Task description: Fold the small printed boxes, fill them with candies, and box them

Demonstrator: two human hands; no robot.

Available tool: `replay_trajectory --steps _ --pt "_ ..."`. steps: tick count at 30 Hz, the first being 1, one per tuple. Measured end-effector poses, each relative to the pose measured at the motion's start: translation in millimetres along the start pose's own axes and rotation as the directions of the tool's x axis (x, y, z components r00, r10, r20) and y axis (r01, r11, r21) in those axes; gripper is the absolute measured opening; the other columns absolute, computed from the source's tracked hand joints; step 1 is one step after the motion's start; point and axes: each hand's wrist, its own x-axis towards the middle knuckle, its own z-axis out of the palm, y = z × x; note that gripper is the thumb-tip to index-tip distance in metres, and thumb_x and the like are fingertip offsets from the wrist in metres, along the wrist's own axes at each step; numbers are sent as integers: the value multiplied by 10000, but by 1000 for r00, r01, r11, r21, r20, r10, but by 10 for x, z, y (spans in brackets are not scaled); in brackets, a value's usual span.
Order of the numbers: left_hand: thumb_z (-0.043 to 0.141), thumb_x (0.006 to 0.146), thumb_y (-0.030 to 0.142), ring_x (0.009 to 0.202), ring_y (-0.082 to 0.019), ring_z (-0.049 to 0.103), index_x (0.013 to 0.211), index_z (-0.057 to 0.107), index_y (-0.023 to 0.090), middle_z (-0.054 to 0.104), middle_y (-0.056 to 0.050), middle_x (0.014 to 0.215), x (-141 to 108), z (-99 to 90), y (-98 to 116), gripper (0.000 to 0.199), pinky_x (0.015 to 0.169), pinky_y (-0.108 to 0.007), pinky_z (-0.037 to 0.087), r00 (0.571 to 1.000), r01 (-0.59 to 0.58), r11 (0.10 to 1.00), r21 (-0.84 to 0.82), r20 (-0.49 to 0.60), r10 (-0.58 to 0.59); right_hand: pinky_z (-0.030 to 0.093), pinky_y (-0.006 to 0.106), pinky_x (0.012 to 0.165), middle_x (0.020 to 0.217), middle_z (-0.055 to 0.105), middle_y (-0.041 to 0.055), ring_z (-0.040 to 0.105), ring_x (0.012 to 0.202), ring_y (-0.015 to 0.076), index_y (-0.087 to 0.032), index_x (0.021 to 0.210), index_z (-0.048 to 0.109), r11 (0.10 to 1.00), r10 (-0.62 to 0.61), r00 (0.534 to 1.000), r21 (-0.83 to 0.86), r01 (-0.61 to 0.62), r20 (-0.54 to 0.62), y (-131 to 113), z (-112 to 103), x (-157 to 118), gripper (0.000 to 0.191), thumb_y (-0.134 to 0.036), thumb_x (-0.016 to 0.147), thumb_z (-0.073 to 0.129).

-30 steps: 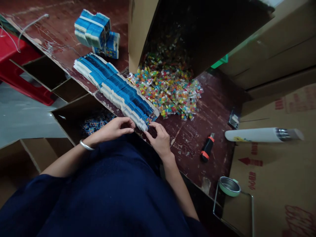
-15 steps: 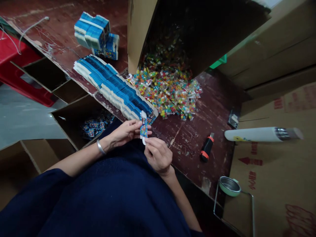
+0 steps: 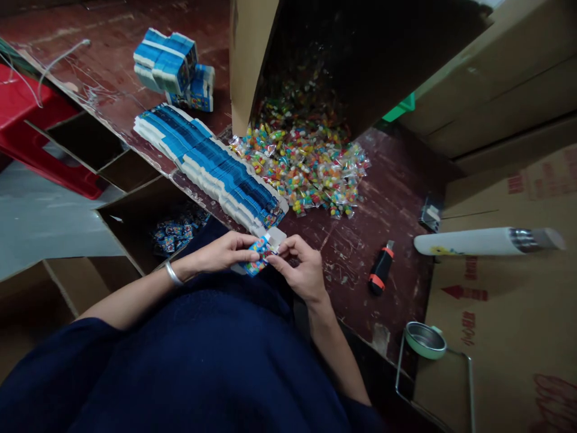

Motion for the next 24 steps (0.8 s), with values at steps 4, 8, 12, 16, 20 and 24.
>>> replay_trajectory --steps 4,8,12,16,20,24 --pt "795 833 403 813 -166 667 998 769 128 759 -48 918 67 65 -80 321 776 -258 513 966 -115 993 -15 -236 108 584 279 704 930 735 20 713 796 171 -243 1088 633 983 125 965 158 -90 -231 69 145 -62 388 -400 800 841" --pt "800 826 394 821 -170 681 930 741 132 746 -51 891 125 187 -167 288 794 -272 557 891 -225 974 17 -401 212 577 285 664 861 730 16 691 727 164 -215 938 681 953 242 940 241 -184 -239 138 332 -103 236 -435 886 747" --pt "834 796 316 769 -134 673 1168 651 184 688 -15 900 129 257 -276 436 729 -246 595 758 -324 938 127 -559 338 564 268 661 839 732 5 679 711 146 -213 983 708 965 200 900 239 -111 -388 171 461 -67 210 -399 894 744" --pt "822 803 253 712 -97 641 1392 572 218 685 -38 1037 91 253 -313 641 663 -209 572 755 -346 882 320 -463 464 586 283 704 940 743 18 705 767 155 -243 1206 670 989 45 871 147 31 -489 206 507 -14 352 -359 884 758" --pt "743 873 259 783 -139 663 1346 613 186 708 -66 1061 44 208 -220 496 722 -258 581 868 -277 925 261 -345 357 581 307 742 958 713 30 692 819 168 -251 1116 684 997 -74 898 -5 79 -433 245 466 -14 212 -368 940 681" --pt "734 869 236 900 -180 683 1184 656 168 699 -71 1081 7 160 -129 332 819 -296 577 942 -176 963 204 -248 224 564 344 835 964 678 42 675 918 193 -237 857 647 993 -116 922 -52 104 -370 243 418 -21 154 -348 964 642"
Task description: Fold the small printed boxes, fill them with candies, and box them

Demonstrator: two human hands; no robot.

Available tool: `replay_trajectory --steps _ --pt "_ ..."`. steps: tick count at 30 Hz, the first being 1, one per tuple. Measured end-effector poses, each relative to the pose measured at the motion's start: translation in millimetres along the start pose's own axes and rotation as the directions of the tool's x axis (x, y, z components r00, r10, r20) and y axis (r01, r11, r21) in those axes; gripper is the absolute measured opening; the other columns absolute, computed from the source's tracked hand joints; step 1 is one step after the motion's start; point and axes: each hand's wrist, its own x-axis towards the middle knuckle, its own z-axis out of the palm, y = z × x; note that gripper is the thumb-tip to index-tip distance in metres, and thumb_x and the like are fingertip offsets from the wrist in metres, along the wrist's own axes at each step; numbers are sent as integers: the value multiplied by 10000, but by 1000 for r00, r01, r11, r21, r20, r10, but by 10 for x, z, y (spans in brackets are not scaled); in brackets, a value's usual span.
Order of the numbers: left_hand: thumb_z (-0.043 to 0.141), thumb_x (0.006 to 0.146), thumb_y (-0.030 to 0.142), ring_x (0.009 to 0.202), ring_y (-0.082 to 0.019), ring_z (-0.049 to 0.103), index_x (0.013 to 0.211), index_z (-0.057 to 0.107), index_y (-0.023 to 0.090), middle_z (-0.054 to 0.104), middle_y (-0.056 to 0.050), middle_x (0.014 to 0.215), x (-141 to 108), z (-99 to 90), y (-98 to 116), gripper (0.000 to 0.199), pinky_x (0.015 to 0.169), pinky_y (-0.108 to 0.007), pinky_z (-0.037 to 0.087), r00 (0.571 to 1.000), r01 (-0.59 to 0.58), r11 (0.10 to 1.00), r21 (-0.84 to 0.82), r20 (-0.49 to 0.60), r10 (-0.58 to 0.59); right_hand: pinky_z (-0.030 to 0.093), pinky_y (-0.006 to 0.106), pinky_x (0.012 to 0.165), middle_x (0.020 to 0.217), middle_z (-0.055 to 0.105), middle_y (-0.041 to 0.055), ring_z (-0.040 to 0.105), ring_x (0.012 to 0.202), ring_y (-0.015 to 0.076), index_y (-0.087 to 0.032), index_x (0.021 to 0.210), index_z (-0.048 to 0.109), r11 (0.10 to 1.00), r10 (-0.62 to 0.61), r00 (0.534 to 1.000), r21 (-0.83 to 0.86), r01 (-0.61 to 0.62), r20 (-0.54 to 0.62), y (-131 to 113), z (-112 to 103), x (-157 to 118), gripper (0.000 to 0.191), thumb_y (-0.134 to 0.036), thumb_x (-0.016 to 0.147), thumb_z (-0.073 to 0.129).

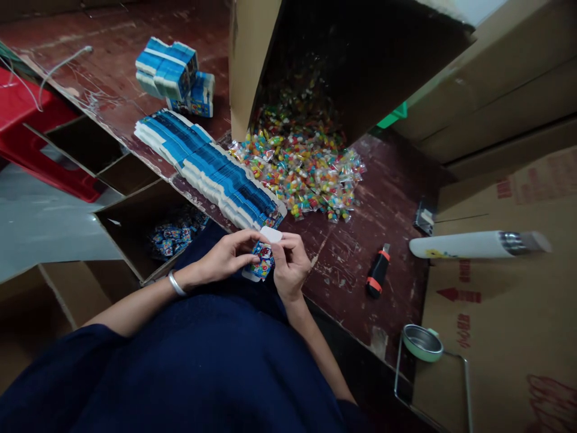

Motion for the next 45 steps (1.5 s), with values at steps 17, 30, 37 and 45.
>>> replay_trajectory --steps 17,30,37,45 --pt "644 893 119 1055 -209 717 1350 478 215 705 -89 1154 -25 -65 61 496 973 -384 571 996 -84 986 143 -21 88 552 303 733 794 715 13 653 739 163 -200 808 706 875 363 883 218 -433 296 -46 -162 338 244 -411 787 828" --pt "732 859 213 896 -163 687 1205 670 174 717 -66 1060 -48 13 68 353 805 -286 576 994 40 998 -51 -100 -45 579 364 822 1056 733 73 695 978 221 -224 823 723 975 120 915 129 -182 386 -53 -272 339 325 -479 985 601" --pt "843 744 283 783 -125 644 998 497 191 609 5 936 -35 -154 -118 439 725 -260 543 970 243 955 -172 18 -244 577 424 849 1050 717 111 638 1007 285 -207 1018 665 864 44 998 -504 -20 37 658 -394 751 278 -378 831 778" --pt "755 804 240 967 -200 677 1121 718 199 745 -39 1077 -113 -800 276 322 848 -261 496 863 105 876 471 395 -315 586 346 763 949 769 81 703 789 213 -200 962 742 868 -4 999 -496 20 34 765 -554 859 172 -311 931 615"
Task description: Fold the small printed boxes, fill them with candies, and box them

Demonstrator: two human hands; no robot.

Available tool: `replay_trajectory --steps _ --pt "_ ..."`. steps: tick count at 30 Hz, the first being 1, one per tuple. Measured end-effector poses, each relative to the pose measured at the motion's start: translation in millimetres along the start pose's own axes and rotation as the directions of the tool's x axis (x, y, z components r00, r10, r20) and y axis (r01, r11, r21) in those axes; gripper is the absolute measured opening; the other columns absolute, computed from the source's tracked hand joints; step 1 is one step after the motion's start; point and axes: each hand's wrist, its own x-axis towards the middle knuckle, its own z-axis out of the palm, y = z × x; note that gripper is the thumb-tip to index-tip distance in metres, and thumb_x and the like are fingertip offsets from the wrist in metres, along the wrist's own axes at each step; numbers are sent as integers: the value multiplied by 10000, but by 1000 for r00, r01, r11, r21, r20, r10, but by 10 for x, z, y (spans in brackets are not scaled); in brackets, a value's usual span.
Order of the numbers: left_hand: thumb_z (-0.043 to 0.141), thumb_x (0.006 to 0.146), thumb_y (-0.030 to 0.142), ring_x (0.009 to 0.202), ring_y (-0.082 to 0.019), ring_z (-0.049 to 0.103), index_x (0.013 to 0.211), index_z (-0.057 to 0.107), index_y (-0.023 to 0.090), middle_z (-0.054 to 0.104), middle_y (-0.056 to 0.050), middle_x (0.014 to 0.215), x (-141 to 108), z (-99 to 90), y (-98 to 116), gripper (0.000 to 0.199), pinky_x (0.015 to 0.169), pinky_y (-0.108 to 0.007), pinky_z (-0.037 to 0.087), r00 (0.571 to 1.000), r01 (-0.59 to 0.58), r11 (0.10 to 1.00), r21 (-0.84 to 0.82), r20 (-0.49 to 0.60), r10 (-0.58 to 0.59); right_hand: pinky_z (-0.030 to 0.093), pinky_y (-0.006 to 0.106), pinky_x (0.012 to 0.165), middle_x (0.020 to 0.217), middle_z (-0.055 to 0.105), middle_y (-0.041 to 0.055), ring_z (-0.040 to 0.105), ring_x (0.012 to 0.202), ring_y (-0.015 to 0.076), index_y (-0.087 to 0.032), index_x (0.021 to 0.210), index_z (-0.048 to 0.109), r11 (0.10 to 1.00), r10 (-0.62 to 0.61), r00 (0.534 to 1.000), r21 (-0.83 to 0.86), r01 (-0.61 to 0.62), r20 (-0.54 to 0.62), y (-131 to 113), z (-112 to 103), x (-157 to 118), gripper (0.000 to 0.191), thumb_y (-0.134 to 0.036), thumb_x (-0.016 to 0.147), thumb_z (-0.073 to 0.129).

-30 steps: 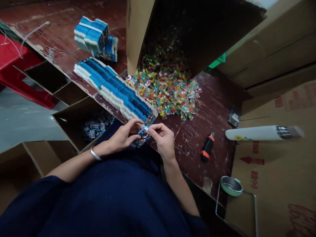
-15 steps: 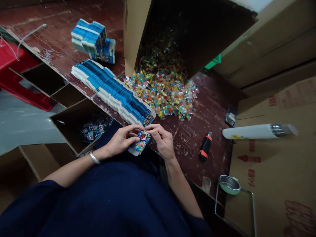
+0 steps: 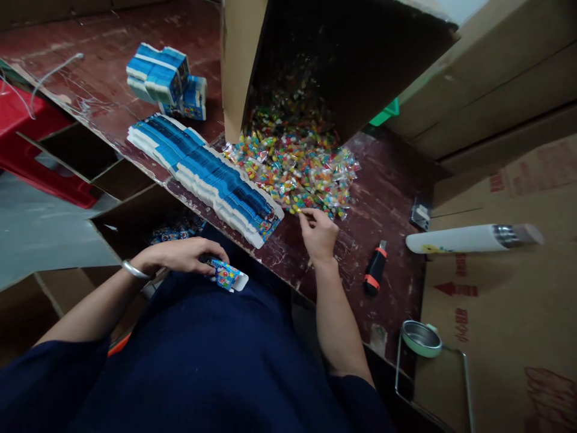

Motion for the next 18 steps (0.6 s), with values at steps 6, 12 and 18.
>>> replay_trajectory --steps 6,12,18 --pt "714 873 326 826 -191 690 1141 660 160 748 -57 970 241 178 7 320 741 -283 523 967 -11 984 -178 -253 -35 603 351 751 936 787 61 733 798 216 -207 962 782 967 106 994 237 -96 -31 -281 -382 -44 195 -374 905 698" --pt "712 883 288 1063 -245 704 1221 682 159 749 -108 1212 501 395 77 364 956 -369 527 907 -127 985 -115 -416 68 569 339 731 874 777 17 720 792 198 -259 898 793 962 -161 939 262 80 304 -774 -726 -105 85 -275 918 711" --pt "660 933 281 1047 -245 705 1134 720 186 768 -81 1144 520 488 183 230 978 -378 518 906 -138 989 -50 -410 106 609 353 807 959 793 22 750 874 198 -271 1026 785 938 -308 865 279 205 396 -975 -533 -184 154 -231 957 654"
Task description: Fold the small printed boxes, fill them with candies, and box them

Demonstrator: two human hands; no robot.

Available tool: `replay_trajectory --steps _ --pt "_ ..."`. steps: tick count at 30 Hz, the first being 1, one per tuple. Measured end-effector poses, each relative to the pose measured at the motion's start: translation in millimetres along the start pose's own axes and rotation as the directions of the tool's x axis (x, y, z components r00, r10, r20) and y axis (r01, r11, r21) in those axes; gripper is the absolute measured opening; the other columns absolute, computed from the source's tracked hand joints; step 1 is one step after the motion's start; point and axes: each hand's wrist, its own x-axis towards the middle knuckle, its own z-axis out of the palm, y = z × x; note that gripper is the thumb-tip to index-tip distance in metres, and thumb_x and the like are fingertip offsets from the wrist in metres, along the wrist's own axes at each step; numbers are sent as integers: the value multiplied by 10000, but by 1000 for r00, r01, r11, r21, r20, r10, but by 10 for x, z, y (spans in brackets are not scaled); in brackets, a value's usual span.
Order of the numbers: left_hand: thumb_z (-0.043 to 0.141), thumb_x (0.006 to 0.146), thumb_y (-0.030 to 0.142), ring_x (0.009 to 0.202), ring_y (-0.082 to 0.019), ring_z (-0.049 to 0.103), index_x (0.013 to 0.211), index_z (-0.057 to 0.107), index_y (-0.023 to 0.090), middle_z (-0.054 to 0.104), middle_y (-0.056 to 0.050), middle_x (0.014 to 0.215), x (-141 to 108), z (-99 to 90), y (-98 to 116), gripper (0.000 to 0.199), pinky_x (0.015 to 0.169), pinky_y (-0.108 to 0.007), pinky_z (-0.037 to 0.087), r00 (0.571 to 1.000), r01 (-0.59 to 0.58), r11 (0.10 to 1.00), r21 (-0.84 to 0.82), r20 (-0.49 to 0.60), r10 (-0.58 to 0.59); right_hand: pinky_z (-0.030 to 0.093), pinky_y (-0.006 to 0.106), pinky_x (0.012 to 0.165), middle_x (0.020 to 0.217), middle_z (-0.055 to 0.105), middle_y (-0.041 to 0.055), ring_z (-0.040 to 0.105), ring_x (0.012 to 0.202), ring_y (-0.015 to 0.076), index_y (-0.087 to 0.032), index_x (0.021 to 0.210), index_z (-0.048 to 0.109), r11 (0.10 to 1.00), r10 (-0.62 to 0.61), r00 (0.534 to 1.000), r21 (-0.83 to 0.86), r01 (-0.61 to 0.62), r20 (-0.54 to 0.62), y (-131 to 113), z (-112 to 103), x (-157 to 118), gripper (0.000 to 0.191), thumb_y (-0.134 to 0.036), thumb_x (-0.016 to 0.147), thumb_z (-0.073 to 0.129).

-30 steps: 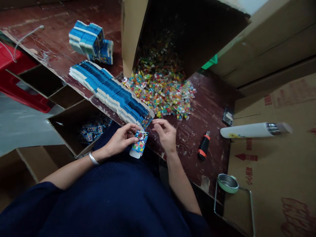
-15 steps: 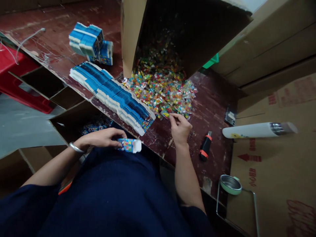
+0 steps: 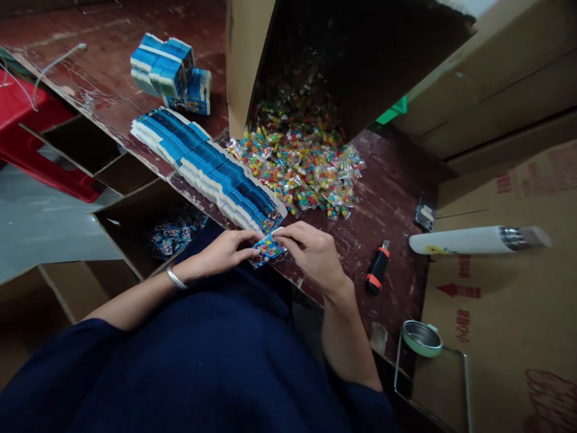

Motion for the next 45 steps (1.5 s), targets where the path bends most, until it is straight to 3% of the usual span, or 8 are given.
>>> replay_trajectory --steps 3,6,16,21,27,35,41,45 --pt "680 919 281 975 -227 698 1174 674 168 744 -88 1075 -12 50 -26 279 918 -366 544 996 7 993 -116 -92 -18 640 357 831 1120 783 40 759 945 200 -278 1241 715 993 62 988 109 -47 -139 -34 99 -36 271 -263 989 615" --pt "744 875 284 902 -194 676 1348 548 191 687 -55 1008 -28 95 -41 520 830 -324 563 983 -41 955 -294 -183 -15 631 407 908 1178 761 68 728 1083 246 -268 1143 747 991 101 937 120 -64 -335 -27 180 -134 200 -307 965 664" --pt "780 852 316 720 -99 584 1117 560 195 596 2 924 -43 233 1 366 653 -217 501 993 -59 904 -423 -116 10 610 408 928 1090 764 66 748 1005 240 -235 918 750 898 286 903 418 -135 -321 126 681 -334 110 -334 940 706" --pt "800 828 287 777 -98 601 1112 512 207 592 -2 963 -30 241 -3 412 685 -206 528 979 -106 855 -508 -202 1 612 411 929 1096 749 65 739 1033 238 -264 1113 676 904 276 865 419 -85 -419 75 722 -301 222 -336 913 742" --pt "789 807 209 788 -115 656 1191 507 216 603 1 964 -52 259 -31 477 734 -252 586 969 -77 893 -443 -244 -38 601 335 816 889 733 31 715 859 192 -228 832 678 794 367 900 584 -171 -236 -17 595 -164 209 -409 882 768" --pt "733 839 173 821 -148 710 1281 531 208 632 -16 973 -104 194 -12 487 757 -281 613 983 -82 922 -377 -182 13 555 318 734 787 737 21 671 752 176 -206 766 738 693 467 883 639 -333 -47 75 416 -36 215 -392 789 842" --pt "736 864 218 888 -165 708 1270 632 181 691 -58 1047 -140 178 14 421 791 -281 606 983 -51 930 -365 -183 -17 533 330 774 835 723 26 668 786 177 -216 669 676 834 316 934 517 -191 -164 -67 468 -79 296 -385 903 743" --pt "728 869 270 876 -164 698 1189 671 163 709 -65 1029 -167 37 57 342 769 -268 599 986 -4 952 -305 -160 -47 547 352 855 1005 752 56 706 943 205 -240 847 767 907 182 975 404 -117 -127 -43 422 -142 284 -416 1000 606"
